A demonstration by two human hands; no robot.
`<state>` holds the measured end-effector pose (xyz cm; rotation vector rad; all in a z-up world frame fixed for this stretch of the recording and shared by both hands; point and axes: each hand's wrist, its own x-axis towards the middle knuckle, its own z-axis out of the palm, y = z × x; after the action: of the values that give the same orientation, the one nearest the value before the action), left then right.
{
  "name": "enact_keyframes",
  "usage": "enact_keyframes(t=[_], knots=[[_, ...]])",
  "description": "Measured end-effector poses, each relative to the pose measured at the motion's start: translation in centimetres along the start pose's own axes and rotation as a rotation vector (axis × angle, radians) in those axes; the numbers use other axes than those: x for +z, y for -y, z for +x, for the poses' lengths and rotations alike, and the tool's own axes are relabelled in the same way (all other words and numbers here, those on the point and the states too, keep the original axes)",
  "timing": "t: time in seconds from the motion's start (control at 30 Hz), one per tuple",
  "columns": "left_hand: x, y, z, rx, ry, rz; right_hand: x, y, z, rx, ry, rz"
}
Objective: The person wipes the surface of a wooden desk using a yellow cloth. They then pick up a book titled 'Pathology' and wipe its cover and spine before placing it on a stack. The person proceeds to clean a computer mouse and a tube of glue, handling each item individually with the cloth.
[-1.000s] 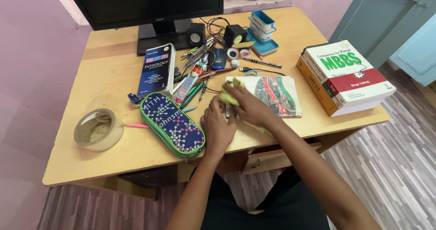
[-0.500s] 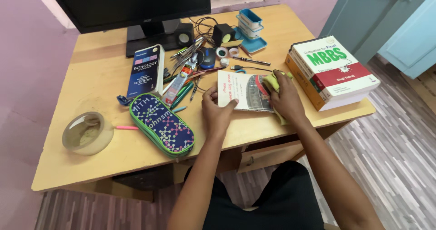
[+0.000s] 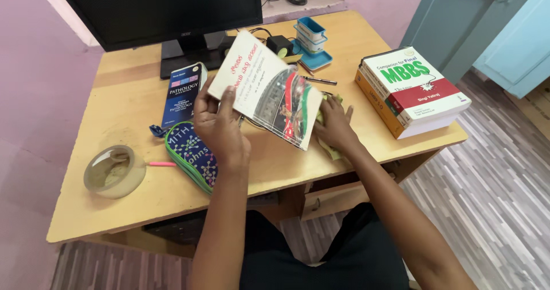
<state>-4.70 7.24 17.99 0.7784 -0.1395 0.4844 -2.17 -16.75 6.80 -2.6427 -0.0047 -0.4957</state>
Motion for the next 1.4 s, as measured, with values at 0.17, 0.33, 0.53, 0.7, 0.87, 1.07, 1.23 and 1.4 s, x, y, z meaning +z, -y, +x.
enact_keyframes(t=[0.17,0.33,0.53,0.7,0.87,1.07,1.23,1.4], knots=[[0.0,1.2,0.5,-0.054,0.023,-0.066,-2.2,-2.1,0.4,-0.011,-0.096,0.348],[1.8,6.1,1.0,-0.177,0.055,-0.192,-10.1,-3.4,-0.2,0.244,-0.048,1.514],[7.3,15.0,1.1,-0.359,0.122,-0.202,-17.5,-6.2,-1.2,0.337,-0.161,1.033],[11.2,21.1,-4.0,-0.528,0.489,0.251,-19.8,-10.8,-2.1,0.309,-0.378,1.024],[14.1,23.6,-9.5,-0.517,0.63,0.338,-20.1,-15.4,-3.4,0.338,-0.497,0.888],[16.1,23.3,-10.2,-0.436,0.558,0.588,-19.5,-17.2,-4.7,0.313,-0.558,0.511],[16.3,23.2,-10.1,-0.393,0.556,0.703,-19.1,-18.1,-5.0,0.218,-0.586,0.084],[16.1,24.6,-10.2,-0.225,0.468,0.83,-17.4,-19.7,-5.3,0.232,-0.578,-0.027]])
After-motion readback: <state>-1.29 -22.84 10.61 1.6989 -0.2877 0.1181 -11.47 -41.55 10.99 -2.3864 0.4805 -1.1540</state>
